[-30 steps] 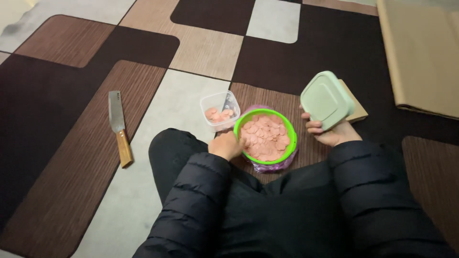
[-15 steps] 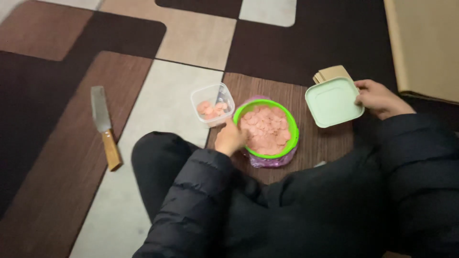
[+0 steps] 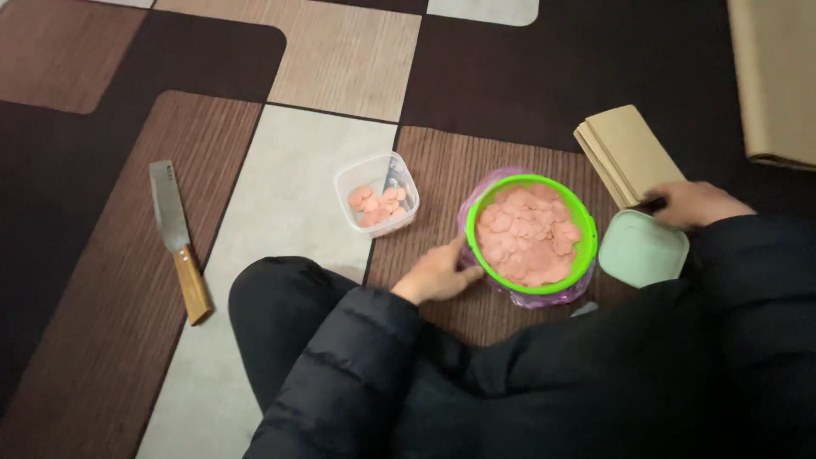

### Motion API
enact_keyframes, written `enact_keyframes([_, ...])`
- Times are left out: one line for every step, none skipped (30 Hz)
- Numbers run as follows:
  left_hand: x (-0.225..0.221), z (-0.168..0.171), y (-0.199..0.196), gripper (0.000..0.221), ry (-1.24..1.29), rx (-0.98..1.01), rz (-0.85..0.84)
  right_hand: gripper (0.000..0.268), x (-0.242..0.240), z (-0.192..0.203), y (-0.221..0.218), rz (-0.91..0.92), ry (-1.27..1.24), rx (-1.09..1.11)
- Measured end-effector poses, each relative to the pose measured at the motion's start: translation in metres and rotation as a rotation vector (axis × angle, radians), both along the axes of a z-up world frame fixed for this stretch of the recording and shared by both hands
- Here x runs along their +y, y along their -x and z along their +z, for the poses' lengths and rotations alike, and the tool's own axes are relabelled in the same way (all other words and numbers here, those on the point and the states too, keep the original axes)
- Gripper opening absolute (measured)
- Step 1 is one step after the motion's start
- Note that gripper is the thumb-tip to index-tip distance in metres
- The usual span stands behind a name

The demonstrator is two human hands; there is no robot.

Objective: Separating and transferring thin food slices from a small container to a larger bowl

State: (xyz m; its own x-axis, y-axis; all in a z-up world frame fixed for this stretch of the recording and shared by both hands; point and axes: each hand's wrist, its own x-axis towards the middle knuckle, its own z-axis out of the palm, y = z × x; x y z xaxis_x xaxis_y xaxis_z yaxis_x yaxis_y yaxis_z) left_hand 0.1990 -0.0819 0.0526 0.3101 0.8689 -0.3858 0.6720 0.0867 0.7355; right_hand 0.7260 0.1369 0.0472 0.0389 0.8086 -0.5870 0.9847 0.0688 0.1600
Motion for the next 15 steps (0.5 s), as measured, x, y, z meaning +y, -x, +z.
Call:
enact_keyframes([-0.001, 0.017, 0.004, 0.079, 0.000, -0.005, 0.002, 0.073, -0.016, 0.030, 0.034, 0.002, 0.000, -0.005])
enact_keyframes([-0.004, 0.035, 0.009, 0.043, -0.223, 0.054, 0.122, 0.064, -0.029, 0.061, 0.074, 0.003, -0.110, 0.042])
enact_keyframes([-0.007, 0.052, 0.014, 0.029, -0.446, 0.114, 0.241, 0.056, -0.046, 0.095, 0.116, 0.004, -0.219, 0.090])
enact_keyframes([-0.004, 0.068, 0.025, 0.029, -0.447, 0.112, 0.245, 0.056, -0.051, 0.097, 0.135, 0.007, -0.220, 0.087])
enact_keyframes([-0.001, 0.084, 0.037, 0.022, -0.686, 0.208, 0.325, 0.053, -0.057, 0.099, 0.153, 0.036, -0.236, 0.228])
enact_keyframes([0.001, 0.100, 0.048, 0.016, -0.925, 0.305, 0.399, 0.051, -0.066, 0.101, 0.170, 0.060, -0.253, 0.370])
enact_keyframes([0.001, 0.086, 0.061, 0.016, -0.925, 0.302, 0.400, 0.051, -0.076, 0.095, 0.183, 0.059, -0.253, 0.367])
enact_keyframes([0.003, 0.073, 0.074, 0.028, -0.879, 0.426, 0.399, 0.056, -0.086, 0.090, 0.196, 0.147, -0.232, 0.422])
enact_keyframes([0.004, 0.061, 0.088, 0.055, -0.832, 0.549, 0.399, 0.062, -0.097, 0.085, 0.209, 0.236, -0.211, 0.477])
enact_keyframes([0.003, 0.052, 0.090, 0.055, -0.841, 0.549, 0.399, 0.062, -0.104, 0.089, 0.229, 0.236, -0.221, 0.477])
enact_keyframes([0.001, 0.044, 0.093, 0.056, -0.723, 0.601, 0.318, 0.067, -0.112, 0.093, 0.249, 0.262, -0.222, 0.511])
enact_keyframes([-0.003, 0.036, 0.097, 0.057, -0.602, 0.651, 0.236, 0.072, -0.122, 0.097, 0.269, 0.286, -0.221, 0.546])
enact_keyframes([-0.007, 0.027, 0.091, 0.057, -0.609, 0.653, 0.235, 0.072, -0.127, 0.080, 0.274, 0.285, -0.228, 0.547])
enact_keyframes([-0.010, 0.019, 0.086, 0.047, -0.617, 0.698, 0.202, 0.083, -0.130, 0.064, 0.279, 0.346, -0.225, 0.431])
enact_keyframes([-0.014, 0.011, 0.082, 0.037, -0.624, 0.743, 0.169, 0.095, -0.133, 0.049, 0.285, 0.405, -0.222, 0.314])
